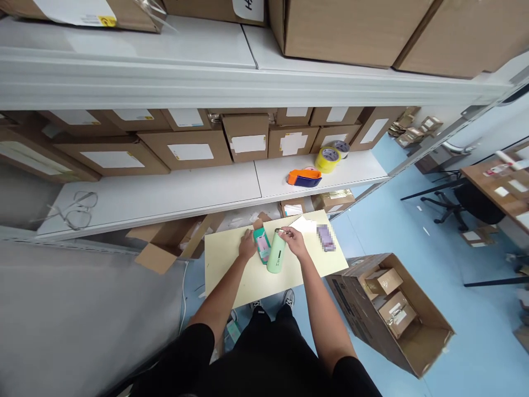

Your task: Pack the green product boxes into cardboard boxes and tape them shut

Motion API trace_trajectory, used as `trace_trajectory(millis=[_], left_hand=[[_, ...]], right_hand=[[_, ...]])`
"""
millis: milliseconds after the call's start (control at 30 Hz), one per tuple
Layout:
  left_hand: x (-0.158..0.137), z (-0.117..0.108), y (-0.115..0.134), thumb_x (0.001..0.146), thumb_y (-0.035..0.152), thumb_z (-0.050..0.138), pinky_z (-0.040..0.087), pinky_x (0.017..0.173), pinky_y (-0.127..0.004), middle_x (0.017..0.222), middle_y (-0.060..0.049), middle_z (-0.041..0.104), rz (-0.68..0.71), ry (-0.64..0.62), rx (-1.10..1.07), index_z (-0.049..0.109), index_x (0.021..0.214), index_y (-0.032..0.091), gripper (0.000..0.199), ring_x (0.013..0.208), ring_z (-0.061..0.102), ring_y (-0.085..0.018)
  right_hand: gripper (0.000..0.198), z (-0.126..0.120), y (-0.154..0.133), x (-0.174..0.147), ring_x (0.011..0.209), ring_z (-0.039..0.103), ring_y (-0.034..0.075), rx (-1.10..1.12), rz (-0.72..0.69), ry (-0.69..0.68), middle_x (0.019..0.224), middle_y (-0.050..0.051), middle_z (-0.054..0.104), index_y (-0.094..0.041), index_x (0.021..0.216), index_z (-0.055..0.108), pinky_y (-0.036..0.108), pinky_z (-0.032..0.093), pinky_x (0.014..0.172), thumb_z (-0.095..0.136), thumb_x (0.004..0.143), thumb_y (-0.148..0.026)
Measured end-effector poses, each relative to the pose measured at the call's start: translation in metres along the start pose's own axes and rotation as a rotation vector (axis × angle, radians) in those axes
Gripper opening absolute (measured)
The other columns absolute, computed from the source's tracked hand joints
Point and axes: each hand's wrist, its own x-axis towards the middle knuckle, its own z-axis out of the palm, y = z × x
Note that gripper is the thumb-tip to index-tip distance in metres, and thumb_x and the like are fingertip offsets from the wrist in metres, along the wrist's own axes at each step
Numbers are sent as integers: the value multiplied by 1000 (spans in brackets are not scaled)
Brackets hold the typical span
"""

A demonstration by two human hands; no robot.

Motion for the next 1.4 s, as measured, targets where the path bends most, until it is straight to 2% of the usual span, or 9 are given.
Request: trace_trajectory(millis=[133,267,400,567,800,933,1033,1200,1400], left_hand=[[42,-14,-6,75,41,76,29,119,-51,172,-25,12,-57,-150,33,33,159,16,97,154,28,-44],[42,-13,-6,72,43,79,32,117,-52,173,-21,12,-84,-239,60,54,141,20,77,151,34,-45],[10,-11,3,73,35,78,28,120,-51,170,-15,29,-11,-186,-83,64,127,21,57,156,26,-39],[-46,-18,14,89,34,65,21,127,-50,155,-7,54,189,18,-396,72,117,26,31,155,29,-29],[-108,-14,17,95,27,56,32,126,-52,151,-7,59,317,226,-248,78,104,26,24,150,42,-28],[-122,-2,11,95,21,54,40,123,-52,141,-9,67,350,384,-151,78,109,24,27,146,49,-29],[-128,7,5,95,17,53,43,122,-50,139,-10,68,343,436,-121,78,109,21,29,143,53,-29],[-137,16,-1,96,21,56,51,113,-48,145,-7,65,265,346,-116,80,104,25,26,133,62,-30],[-142,6,4,100,27,50,57,99,-42,154,-5,56,182,219,-18,79,92,25,31,105,75,-27]], right_hand=[[56,-10,4,-10,90,64,23,-60,-65,73,103,8,73,-21,112,72,38,54,84,76,77,-64],[51,-15,1,-17,103,63,25,-116,-147,102,123,10,68,-24,125,67,39,54,88,67,87,-58],[46,-16,-8,-19,113,60,28,-187,-218,134,128,13,64,-25,126,69,43,53,94,61,92,-56],[45,-21,-27,-26,115,58,28,-156,-302,227,127,13,62,-25,126,72,46,51,99,60,93,-54],[42,18,-41,-33,125,55,27,-41,-389,243,130,12,61,-26,126,73,42,52,101,59,96,-52],[42,48,-25,-29,121,58,25,-25,-410,198,125,11,59,-26,122,76,40,56,98,63,94,-55],[42,51,-4,-32,119,59,25,-46,-421,162,125,11,55,-26,122,77,38,58,95,66,93,-55],[35,46,29,-46,124,56,27,-138,-506,69,125,11,55,-29,121,78,43,55,103,65,95,-50],[33,66,58,-45,116,61,27,-287,-533,-51,127,12,55,-29,124,76,45,57,101,64,96,-42]])
